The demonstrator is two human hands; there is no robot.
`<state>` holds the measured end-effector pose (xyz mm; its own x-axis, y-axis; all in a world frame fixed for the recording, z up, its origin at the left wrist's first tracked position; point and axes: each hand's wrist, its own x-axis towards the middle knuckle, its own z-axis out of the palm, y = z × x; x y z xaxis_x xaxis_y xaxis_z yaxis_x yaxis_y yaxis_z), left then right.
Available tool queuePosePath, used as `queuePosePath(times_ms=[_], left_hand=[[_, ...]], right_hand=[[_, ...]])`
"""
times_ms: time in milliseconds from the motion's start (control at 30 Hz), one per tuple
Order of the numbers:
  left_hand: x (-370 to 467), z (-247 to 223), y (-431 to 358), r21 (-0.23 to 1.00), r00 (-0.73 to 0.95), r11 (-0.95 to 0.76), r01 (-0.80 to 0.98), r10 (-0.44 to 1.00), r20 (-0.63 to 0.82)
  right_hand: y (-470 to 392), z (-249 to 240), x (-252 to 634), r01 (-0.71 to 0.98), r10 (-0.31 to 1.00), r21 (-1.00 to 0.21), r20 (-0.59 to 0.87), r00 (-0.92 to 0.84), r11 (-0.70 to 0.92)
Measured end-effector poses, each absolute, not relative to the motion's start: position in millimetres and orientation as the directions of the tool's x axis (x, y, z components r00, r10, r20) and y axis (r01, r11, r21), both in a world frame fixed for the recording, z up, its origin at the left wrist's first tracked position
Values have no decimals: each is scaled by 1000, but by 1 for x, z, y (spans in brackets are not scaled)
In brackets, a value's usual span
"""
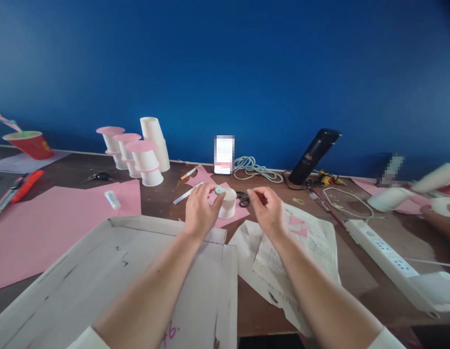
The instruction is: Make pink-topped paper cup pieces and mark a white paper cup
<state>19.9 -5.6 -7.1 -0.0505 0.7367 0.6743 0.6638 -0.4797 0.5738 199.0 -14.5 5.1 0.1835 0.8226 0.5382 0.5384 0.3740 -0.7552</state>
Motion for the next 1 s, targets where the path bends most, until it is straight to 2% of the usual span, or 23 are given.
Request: queuePosePath(times_ms=[233,600,1000], left_hand=[[23,-15,-3,612,3,-450,651,807,591],[23,-16,-2,608,7,-416,676,829,560],[24,-14,-2,641,-5,-377,668,860,510]], right_hand=[[-15,-3,196,746,741,-509,670,32,428],[-7,-9,195,836,732,-374,680,-47,401],[-8,-7,198,896,679,-113,695,-237,429]])
